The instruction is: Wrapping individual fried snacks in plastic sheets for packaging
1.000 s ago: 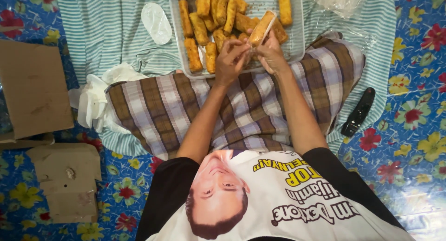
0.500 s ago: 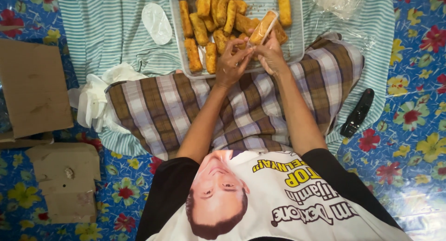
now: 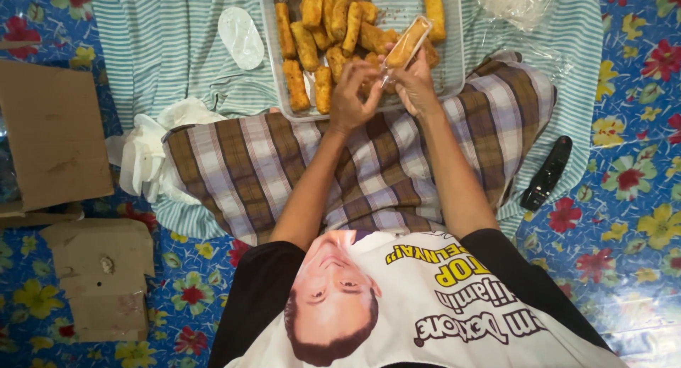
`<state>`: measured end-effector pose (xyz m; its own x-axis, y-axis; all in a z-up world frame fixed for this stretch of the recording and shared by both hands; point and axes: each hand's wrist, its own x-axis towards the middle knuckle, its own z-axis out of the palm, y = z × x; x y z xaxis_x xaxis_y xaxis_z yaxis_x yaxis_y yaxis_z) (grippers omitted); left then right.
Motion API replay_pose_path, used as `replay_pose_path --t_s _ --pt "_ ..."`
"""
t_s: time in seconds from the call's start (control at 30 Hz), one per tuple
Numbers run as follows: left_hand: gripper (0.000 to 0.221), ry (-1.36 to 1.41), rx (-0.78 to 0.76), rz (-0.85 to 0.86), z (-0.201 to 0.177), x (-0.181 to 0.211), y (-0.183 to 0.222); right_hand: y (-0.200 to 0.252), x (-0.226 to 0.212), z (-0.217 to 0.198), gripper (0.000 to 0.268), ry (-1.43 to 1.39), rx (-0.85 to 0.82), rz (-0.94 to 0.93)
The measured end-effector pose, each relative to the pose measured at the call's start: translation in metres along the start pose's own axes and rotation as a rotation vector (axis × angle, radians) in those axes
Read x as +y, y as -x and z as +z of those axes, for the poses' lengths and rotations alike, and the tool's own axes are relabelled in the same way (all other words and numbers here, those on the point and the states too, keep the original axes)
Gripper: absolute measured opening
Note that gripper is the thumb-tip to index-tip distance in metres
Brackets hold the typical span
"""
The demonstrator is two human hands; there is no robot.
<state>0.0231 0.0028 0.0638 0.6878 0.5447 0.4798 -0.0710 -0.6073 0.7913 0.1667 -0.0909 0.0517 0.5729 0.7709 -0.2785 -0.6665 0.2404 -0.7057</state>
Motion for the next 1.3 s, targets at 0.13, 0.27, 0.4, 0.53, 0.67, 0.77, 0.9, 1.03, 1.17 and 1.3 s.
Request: replay_pose_path --t_s 0.13,0.27,0.4,0.53,0.67,0.77,0.9,1.03,1.17,1.3 --pt "0.022 -0.037 0.048 -0.083 0.001 -0.012 0.002 0.004 0.000 0.002 0.074 0.053 -0.020 -0.026" --pt "0.025 -0.049 0.040 -0.045 0.002 -0.012 0.000 0.002 0.000 0.004 0.074 0.025 -0.077 -0.040" --pt "0.022 0.019 0.041 -0.059 0.000 -0.010 0.002 0.002 0.000 0.014 0.065 0.013 -0.127 -0.047" --pt "0.017 -0.028 0.072 -0.018 0.001 -0.015 0.004 -0.003 0.006 0.015 0.083 -0.034 -0.093 0.009" --pt "0.015 -0.070 0.082 0.047 -0.002 -0.004 0.005 -0.006 0.015 0.008 0.070 0.017 -0.130 -0.050" --pt "0.021 -0.149 0.067 0.100 0.000 -0.005 0.005 -0.007 0.016 0.004 0.067 0.006 -0.143 -0.064" --pt "0.013 -0.224 0.063 0.178 -0.002 0.001 0.002 -0.003 0.013 0.006 0.068 -0.022 -0.158 -0.063" --pt "0.005 -0.239 0.031 0.193 -0.004 0.011 -0.001 -0.003 0.015 0.005 0.075 -0.023 -0.161 -0.066" --pt "0.005 -0.272 0.039 0.277 -0.007 0.019 -0.004 -0.005 0.018 0.006 0.072 -0.014 -0.112 -0.058" --pt "0.023 -0.246 -0.012 0.287 -0.004 0.013 0.000 -0.001 0.012 0.014 0.079 -0.010 -0.096 -0.051"
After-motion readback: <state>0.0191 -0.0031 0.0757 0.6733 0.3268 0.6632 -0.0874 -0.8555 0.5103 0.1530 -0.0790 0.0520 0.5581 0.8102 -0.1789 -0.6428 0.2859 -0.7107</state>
